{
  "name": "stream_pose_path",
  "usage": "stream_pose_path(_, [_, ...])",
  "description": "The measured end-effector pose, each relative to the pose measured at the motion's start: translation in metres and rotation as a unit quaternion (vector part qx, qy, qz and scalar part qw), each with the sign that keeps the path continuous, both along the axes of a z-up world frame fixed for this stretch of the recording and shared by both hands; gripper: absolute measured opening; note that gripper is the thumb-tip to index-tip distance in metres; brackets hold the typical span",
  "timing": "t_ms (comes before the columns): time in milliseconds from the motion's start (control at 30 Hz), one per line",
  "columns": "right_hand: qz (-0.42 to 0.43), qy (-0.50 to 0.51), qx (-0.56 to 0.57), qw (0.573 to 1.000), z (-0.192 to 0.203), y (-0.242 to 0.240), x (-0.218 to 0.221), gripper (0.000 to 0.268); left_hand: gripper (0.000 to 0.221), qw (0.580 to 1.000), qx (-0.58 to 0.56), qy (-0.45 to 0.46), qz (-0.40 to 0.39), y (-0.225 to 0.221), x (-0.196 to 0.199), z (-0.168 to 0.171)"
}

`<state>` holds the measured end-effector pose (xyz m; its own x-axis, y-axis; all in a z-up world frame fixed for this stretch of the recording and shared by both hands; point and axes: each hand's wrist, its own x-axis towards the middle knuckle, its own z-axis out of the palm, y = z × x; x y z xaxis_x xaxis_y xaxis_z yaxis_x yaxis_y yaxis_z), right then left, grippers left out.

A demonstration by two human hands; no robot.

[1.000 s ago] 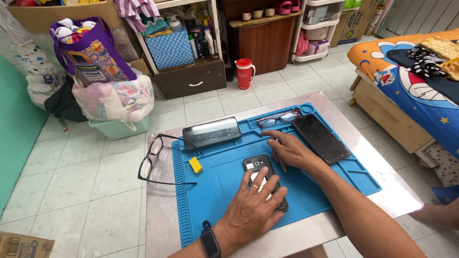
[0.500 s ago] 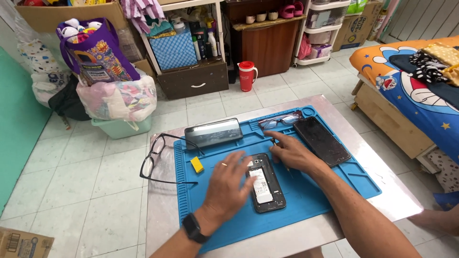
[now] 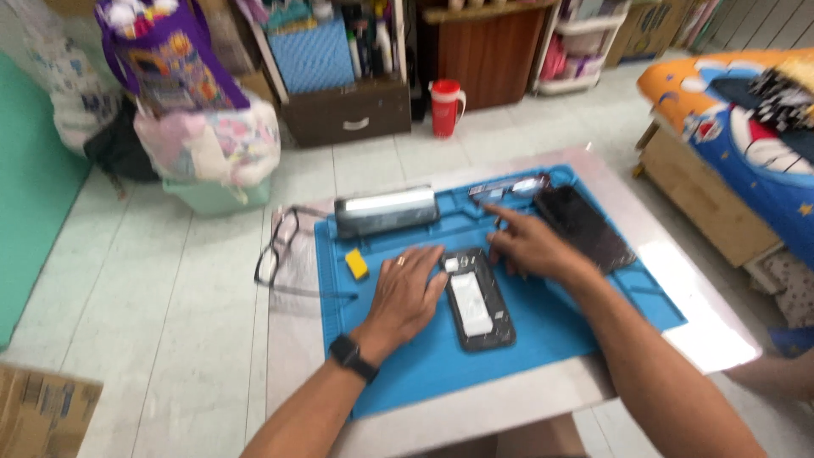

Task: Using a precision screwdriver to remove or install screws on the internal frame of a disassembled smartphone.

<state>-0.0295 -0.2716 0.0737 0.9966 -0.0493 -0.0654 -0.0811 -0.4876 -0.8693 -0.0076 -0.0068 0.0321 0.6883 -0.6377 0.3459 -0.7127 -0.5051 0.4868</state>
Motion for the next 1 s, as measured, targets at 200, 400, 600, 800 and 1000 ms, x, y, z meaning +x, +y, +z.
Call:
stream_pose_path(200, [0.020,-0.073,0.113,0.991,-0.012,-0.014,0.000,0.020,0.048,0.995,-0.020,-0.101,-0.012,-0.009,0.013,-0.044])
stream_pose_path(400, [0.001,-0.169,0.105,0.980,-0.007,-0.011,-0.007,0.014,0.048,0.999,-0.039,-0.009,-0.035,-0.005,0.018,-0.037])
stream_pose_path(600, [0.133,-0.253,-0.063,0.956,0.019,0.010,-0.033,0.016,0.047,0.999,-0.010,-0.004,-0.031,-0.007,0.019,-0.037])
stream_pose_path(800, [0.141,-0.266,-0.005,0.953,0.008,0.024,-0.038,0.019,0.047,0.999,-0.007,-0.023,-0.039,-0.005,0.017,-0.039])
stream_pose_path(1000, [0.173,-0.327,-0.120,0.921,0.014,0.038,-0.051,0.007,0.047,1.000,0.002,-0.003,-0.029,-0.007,0.016,-0.033])
